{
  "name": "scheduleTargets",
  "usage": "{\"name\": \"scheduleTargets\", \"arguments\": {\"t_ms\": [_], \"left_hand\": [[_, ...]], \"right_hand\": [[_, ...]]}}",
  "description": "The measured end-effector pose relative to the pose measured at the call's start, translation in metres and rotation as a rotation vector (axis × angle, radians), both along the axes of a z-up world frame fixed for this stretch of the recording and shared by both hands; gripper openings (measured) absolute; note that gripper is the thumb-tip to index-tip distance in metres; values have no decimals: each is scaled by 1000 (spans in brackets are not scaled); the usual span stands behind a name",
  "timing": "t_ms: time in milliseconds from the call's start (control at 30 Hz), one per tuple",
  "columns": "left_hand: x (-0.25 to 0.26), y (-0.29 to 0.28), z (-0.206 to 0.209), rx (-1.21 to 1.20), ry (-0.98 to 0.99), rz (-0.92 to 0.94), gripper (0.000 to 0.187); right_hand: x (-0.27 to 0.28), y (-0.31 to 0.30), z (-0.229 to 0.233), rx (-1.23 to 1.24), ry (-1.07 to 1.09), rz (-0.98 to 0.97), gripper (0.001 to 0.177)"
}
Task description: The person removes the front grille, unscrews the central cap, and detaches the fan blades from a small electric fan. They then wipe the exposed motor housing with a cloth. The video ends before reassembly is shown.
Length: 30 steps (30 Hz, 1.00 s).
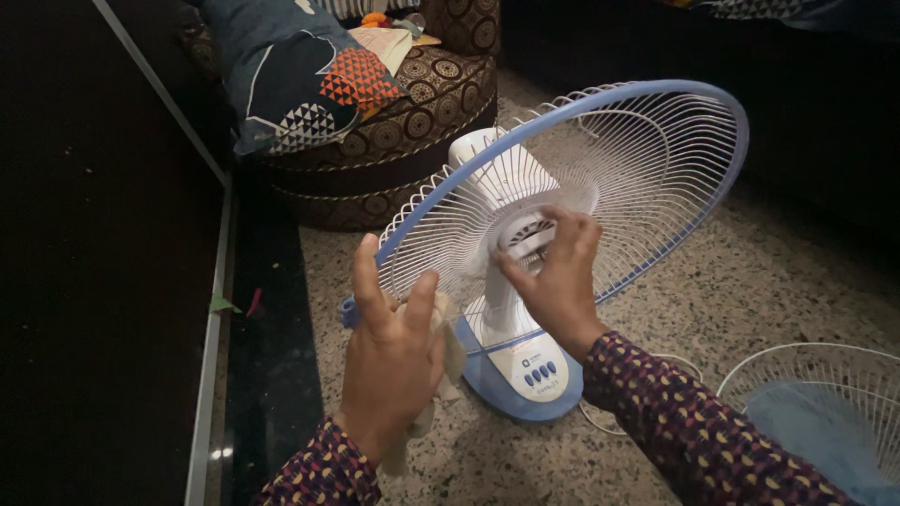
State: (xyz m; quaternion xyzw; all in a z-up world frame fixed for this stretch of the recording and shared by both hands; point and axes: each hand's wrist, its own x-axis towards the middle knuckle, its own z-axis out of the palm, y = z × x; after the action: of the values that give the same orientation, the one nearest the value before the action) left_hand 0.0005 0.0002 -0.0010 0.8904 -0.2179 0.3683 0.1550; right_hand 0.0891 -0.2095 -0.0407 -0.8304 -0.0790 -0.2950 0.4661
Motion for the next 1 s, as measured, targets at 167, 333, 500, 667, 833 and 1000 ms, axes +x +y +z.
{"name": "scheduleTargets", "arguments": {"t_ms": [167,333,500,667,833,1000], "left_hand": [[0,-1,-3,4,-12,-2,59],[3,0,-5,-9,23,4,60],[3,1,-5,-18,-9,-32,69],[2,2,-7,13,-76,-40,78],[-5,1,-14,1,-102,-129,79],[-6,-5,-20,-6,-135,-170,82]], "right_hand": [[3,2,-2,-202,-213,-98,76],[-3,-2,6,-66,-83,-24,82],[-8,-11,15,-77,38,-39,87],[-14,-28,13,-216,-12,-22,78],[-26,-55,12,-317,-102,-9,61],[-35,-67,15,-334,-147,77,46]]}}
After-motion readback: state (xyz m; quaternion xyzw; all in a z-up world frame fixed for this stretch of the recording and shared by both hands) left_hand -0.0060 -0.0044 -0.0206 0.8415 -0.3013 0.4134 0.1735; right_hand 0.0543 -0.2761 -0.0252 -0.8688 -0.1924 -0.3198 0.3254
